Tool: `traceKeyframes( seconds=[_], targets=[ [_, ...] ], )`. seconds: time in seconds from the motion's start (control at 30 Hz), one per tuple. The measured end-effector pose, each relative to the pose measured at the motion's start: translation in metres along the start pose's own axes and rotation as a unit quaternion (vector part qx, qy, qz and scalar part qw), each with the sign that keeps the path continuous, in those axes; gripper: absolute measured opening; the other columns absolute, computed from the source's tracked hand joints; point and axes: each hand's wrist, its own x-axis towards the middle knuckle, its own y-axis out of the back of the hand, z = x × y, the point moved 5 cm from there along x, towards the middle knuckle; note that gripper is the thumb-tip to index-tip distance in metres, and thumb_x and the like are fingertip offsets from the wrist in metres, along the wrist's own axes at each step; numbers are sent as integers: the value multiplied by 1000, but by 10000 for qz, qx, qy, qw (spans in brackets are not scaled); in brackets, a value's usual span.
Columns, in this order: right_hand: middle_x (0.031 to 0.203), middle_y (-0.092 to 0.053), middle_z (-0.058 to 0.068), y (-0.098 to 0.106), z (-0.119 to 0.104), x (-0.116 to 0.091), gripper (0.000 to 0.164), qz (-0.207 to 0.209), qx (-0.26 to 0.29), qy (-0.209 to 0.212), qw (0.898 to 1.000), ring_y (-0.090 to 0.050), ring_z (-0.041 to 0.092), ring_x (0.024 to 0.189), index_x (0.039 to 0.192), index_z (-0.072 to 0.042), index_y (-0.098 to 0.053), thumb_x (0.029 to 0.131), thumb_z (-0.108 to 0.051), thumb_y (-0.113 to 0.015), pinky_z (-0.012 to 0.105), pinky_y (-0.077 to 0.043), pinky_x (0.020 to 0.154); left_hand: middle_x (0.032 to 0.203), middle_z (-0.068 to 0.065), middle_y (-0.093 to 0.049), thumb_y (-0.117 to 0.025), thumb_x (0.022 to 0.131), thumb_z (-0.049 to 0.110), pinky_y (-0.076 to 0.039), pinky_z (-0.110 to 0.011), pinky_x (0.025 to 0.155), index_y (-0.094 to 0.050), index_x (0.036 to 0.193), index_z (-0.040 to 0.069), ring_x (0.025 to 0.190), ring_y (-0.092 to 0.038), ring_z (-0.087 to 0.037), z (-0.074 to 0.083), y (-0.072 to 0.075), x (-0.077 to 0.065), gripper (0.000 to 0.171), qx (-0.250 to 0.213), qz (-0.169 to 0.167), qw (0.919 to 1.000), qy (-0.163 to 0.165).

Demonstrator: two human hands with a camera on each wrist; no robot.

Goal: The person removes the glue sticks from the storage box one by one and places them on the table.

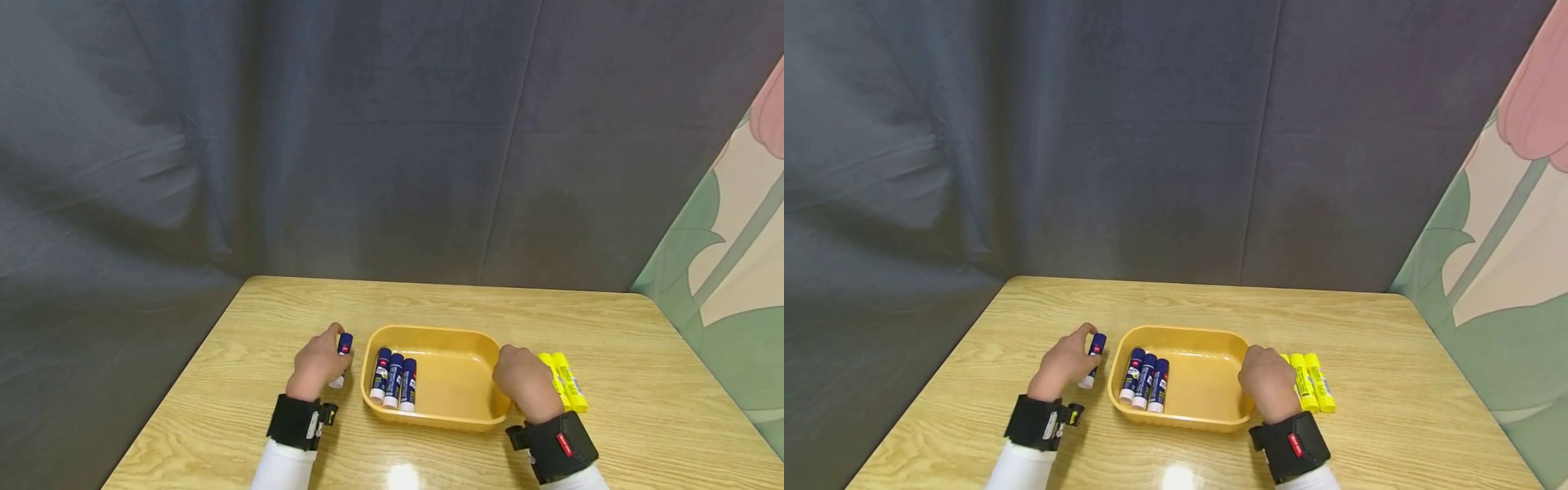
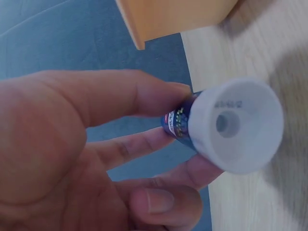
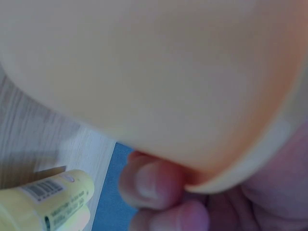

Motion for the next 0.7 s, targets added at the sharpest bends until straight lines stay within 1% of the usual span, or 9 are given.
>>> traceKeyframes(
  seconds=[0.33, 0.57, 0.7],
  targets=[
    [67, -51, 12, 0, 1, 0, 18, 26, -31, 29, 10000, -49, 23, 58, 93, 9, -56, 85, -7, -53, 33, -39, 49, 97, -17, -63, -62, 84, 21, -41, -36, 52, -47, 127, 12, 67, -53, -23, -4, -10, 6, 47, 186, -83, 9998, 87],
    [68, -51, 13, -1, 0, 0, 20, 3, -60, 20, 10000, -49, 24, 59, 95, 9, -56, 84, -7, -54, 33, -40, 49, 97, -18, -63, -62, 81, 18, -43, -39, 56, -48, 126, 11, 69, -54, -24, -7, -18, 9, 47, 201, -103, 9997, 135],
    [68, -51, 13, 0, 0, 0, 19, 37, -78, 23, 10000, -49, 24, 59, 94, 9, -57, 84, -6, -53, 34, -40, 49, 95, -18, -64, -63, 79, 15, -45, -40, 58, -49, 124, 10, 70, -55, -24, -9, -20, 9, 47, 196, -56, 9997, 96]
  ],
)
